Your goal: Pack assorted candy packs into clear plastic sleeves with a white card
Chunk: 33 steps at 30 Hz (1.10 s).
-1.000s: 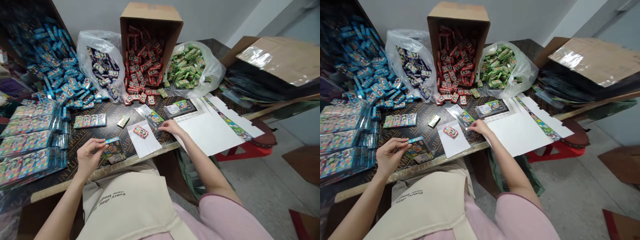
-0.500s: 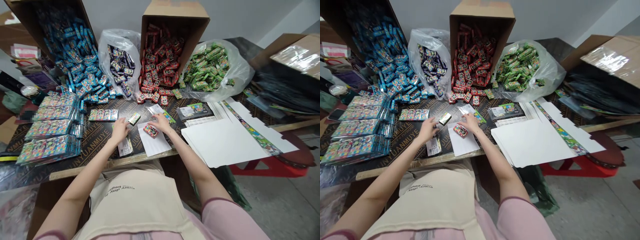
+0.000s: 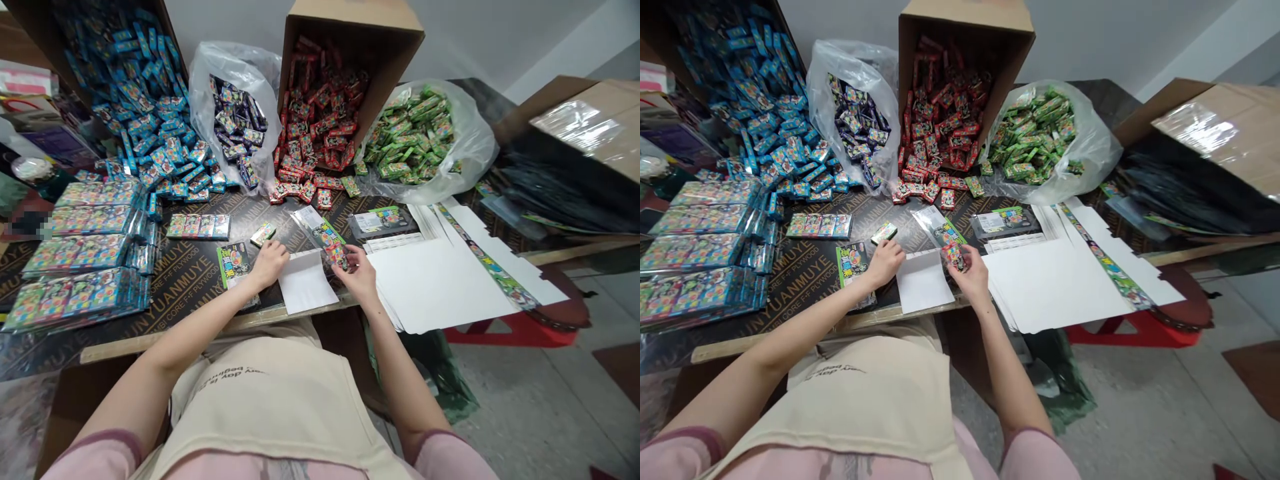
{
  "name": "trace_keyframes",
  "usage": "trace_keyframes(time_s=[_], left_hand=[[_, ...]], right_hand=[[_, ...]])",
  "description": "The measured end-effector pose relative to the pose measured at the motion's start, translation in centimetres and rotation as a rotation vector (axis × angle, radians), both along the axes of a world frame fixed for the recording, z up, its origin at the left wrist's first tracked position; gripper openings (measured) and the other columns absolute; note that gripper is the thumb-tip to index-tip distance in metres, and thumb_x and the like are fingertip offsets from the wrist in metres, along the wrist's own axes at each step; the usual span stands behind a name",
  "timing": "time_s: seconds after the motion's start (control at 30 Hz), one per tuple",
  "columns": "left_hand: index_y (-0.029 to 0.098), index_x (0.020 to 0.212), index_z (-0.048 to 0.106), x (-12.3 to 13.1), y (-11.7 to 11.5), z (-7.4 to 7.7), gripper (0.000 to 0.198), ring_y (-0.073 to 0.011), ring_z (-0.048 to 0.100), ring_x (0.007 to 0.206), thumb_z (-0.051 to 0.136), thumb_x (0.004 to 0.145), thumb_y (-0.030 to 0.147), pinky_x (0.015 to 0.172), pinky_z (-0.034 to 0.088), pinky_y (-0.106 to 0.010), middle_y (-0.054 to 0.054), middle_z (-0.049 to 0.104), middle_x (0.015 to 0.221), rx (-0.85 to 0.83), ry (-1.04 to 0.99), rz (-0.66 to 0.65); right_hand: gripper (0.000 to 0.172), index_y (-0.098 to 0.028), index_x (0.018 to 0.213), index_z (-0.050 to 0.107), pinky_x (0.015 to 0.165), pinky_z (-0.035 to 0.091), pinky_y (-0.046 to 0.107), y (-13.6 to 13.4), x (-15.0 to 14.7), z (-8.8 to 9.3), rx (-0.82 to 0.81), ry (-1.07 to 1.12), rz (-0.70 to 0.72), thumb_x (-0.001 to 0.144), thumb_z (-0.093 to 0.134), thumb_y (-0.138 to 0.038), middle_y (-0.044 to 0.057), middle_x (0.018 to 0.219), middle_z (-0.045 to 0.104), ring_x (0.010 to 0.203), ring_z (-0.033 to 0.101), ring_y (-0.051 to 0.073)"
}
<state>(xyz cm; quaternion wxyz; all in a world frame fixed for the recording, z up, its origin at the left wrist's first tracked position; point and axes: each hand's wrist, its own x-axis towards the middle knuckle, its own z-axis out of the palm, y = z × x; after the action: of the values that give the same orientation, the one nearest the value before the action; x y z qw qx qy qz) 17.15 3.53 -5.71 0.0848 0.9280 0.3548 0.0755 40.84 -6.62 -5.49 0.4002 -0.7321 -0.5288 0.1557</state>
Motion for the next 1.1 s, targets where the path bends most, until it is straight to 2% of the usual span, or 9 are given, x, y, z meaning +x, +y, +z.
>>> trace_keyframes(time_s=[0.1,0.17,0.3,0.43,0.6,0.73,0.87,1.03,1.1], left_hand=[[0.014,0.082,0.067,-0.3,-1.8,-0.8,0.024,-0.0249,0.052,0.094,0.045,0.093,0.015,0.087,0.036,-0.041,-0.012,0.063,0.089,0.147,0.011,-0.200],[0.013,0.080,0.067,-0.4,-2.3,-1.5,0.022,-0.0251,0.052,0.094,0.048,0.091,0.014,0.086,0.037,-0.040,-0.012,0.062,0.089,0.139,0.039,-0.211],[0.014,0.080,0.069,-0.4,-2.3,-1.9,0.016,-0.0253,0.052,0.098,0.056,0.086,0.020,0.084,0.040,-0.038,-0.012,0.065,0.098,-0.077,-0.010,-0.113],[0.017,0.075,0.069,-0.1,-1.6,-1.6,0.013,-0.0219,0.055,0.098,0.063,0.083,0.026,0.087,0.041,-0.033,-0.007,0.067,0.100,-0.373,-0.151,0.128],[0.016,0.087,0.067,0.5,-1.1,-1.6,0.017,-0.0232,0.060,0.087,0.072,0.072,0.022,0.077,0.043,-0.032,-0.007,0.067,0.086,-0.439,-0.182,0.358],[0.017,0.072,0.064,0.3,-1.0,-1.3,0.011,-0.0188,0.060,0.075,0.073,0.068,0.020,0.069,0.042,-0.028,-0.003,0.065,0.072,-0.522,-0.238,0.384],[0.015,0.080,0.063,-0.8,-0.4,-0.6,0.015,-0.0135,0.059,0.067,0.072,0.068,0.017,0.062,0.043,-0.023,0.000,0.066,0.071,-0.602,-0.364,0.388],[0.012,0.082,0.068,-2.9,1.7,0.0,0.030,-0.0116,0.055,0.059,0.076,0.053,0.011,0.057,0.041,-0.021,0.002,0.063,0.063,-0.795,-0.647,0.478],[0.012,0.079,0.070,-3.3,2.4,0.0,0.029,-0.0113,0.054,0.058,0.075,0.051,0.010,0.057,0.039,-0.021,0.003,0.062,0.061,-0.821,-0.633,0.491]], right_hand=[[0.053,-0.018,0.117,0.058,0.073,0.051,0.037,-0.7,0.9,0.5,0.034,-0.002,-0.089,0.069,0.068,-0.037,0.008,0.097,0.066,0.082,0.061,0.022],[0.047,-0.018,0.114,0.061,0.076,0.051,0.038,-0.9,0.9,0.5,0.062,-0.046,-0.080,0.070,0.067,-0.034,0.009,0.102,0.066,0.084,0.060,0.022],[0.041,-0.019,0.111,0.063,0.082,0.050,0.041,-0.6,0.1,-0.2,0.080,-0.115,0.039,0.072,0.066,-0.031,0.010,0.102,0.067,0.090,0.060,0.025],[0.043,-0.017,0.114,0.063,0.083,0.049,0.042,0.2,-0.5,-1.1,0.067,-0.172,0.109,0.075,0.065,-0.033,0.012,0.105,0.066,0.092,0.060,0.027],[0.044,-0.017,0.116,0.062,0.083,0.047,0.043,1.6,-0.1,-1.8,0.036,-0.253,0.024,0.076,0.063,-0.035,0.012,0.103,0.067,0.092,0.059,0.028],[0.044,-0.017,0.118,0.061,0.084,0.044,0.043,2.1,0.4,-1.8,0.023,-0.314,-0.050,0.077,0.061,-0.032,0.012,0.104,0.066,0.095,0.057,0.029],[0.041,-0.019,0.115,0.062,0.084,0.043,0.044,2.3,0.6,-1.7,0.010,-0.348,-0.089,0.075,0.061,-0.029,0.012,0.104,0.065,0.097,0.055,0.030],[0.042,-0.018,0.111,0.063,0.084,0.045,0.042,2.1,0.3,-0.7,0.085,-0.226,-0.008,0.070,0.063,-0.025,0.010,0.101,0.066,0.092,0.058,0.027],[0.049,-0.020,0.118,0.059,0.088,0.045,0.042,1.7,-0.3,-0.1,0.133,-0.166,0.133,0.069,0.063,-0.023,0.009,0.106,0.066,0.097,0.058,0.026]])
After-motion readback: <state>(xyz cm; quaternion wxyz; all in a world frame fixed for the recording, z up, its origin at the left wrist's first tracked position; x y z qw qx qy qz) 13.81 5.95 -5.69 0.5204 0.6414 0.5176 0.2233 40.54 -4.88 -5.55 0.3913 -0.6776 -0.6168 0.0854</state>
